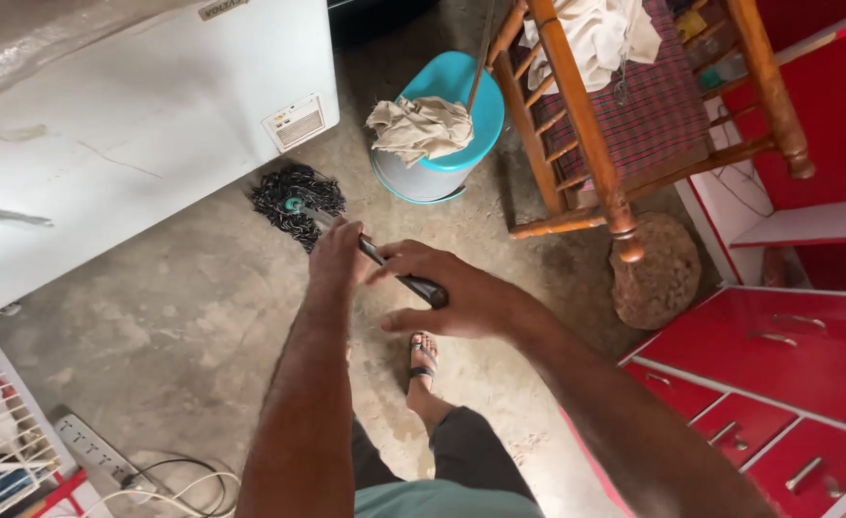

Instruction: Mopping the floor of a grocery store near shelves and a freezer.

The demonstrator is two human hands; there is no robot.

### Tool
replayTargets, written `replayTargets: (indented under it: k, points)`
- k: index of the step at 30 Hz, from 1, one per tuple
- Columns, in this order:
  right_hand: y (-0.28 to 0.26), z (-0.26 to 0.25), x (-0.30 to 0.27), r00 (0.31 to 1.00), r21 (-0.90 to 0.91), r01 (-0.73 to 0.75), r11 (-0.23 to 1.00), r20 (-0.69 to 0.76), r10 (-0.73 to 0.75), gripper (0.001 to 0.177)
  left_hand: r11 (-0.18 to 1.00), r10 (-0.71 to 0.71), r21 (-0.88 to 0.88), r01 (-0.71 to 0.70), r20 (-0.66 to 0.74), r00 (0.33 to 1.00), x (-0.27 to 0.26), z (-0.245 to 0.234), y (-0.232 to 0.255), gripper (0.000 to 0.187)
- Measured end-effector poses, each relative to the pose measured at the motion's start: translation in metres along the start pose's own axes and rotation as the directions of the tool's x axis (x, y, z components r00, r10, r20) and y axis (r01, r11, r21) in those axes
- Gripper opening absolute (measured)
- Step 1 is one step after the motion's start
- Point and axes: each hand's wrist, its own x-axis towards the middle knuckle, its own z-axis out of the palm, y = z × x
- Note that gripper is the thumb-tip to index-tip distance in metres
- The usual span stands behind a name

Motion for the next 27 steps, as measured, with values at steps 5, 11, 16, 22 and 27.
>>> replayTargets:
  k: [5,11,16,22,27]
  points:
    - [0.016,-0.017,-0.003,0.911,0.031,-0.355,0.934,0.234,0.338,0.076,0.996,0.001,-0.091,-0.011,-0.106,0.994,0.010,0.014,-0.002,0.029]
    - [0.007,-0.010,0.019,0.981,-0.048,-0.195,0.980,-0.013,0.195,0.038,0.999,-0.018,-0.038,0.016,-0.062,0.998,0.025,-0.028,0.020,0.038]
    - [0.033,0.022,0.024,0.891,0.355,-0.128,0.926,-0.368,0.264,0.037,0.980,-0.008,-0.198,0.009,0.004,1.000,0.040,-0.015,0.009,0.015]
    - [0.008,0.032,0.042,0.870,0.205,0.037,0.978,-0.489,0.070,0.033,0.913,0.126,-0.362,-0.187,-0.184,0.975,0.038,-0.025,0.012,0.004]
    - [0.008,0.040,0.073,0.888,0.015,0.045,0.999,-0.458,-0.033,0.043,0.868,0.138,-0.457,-0.194,-0.152,0.979,0.090,-0.010,-0.018,0.006]
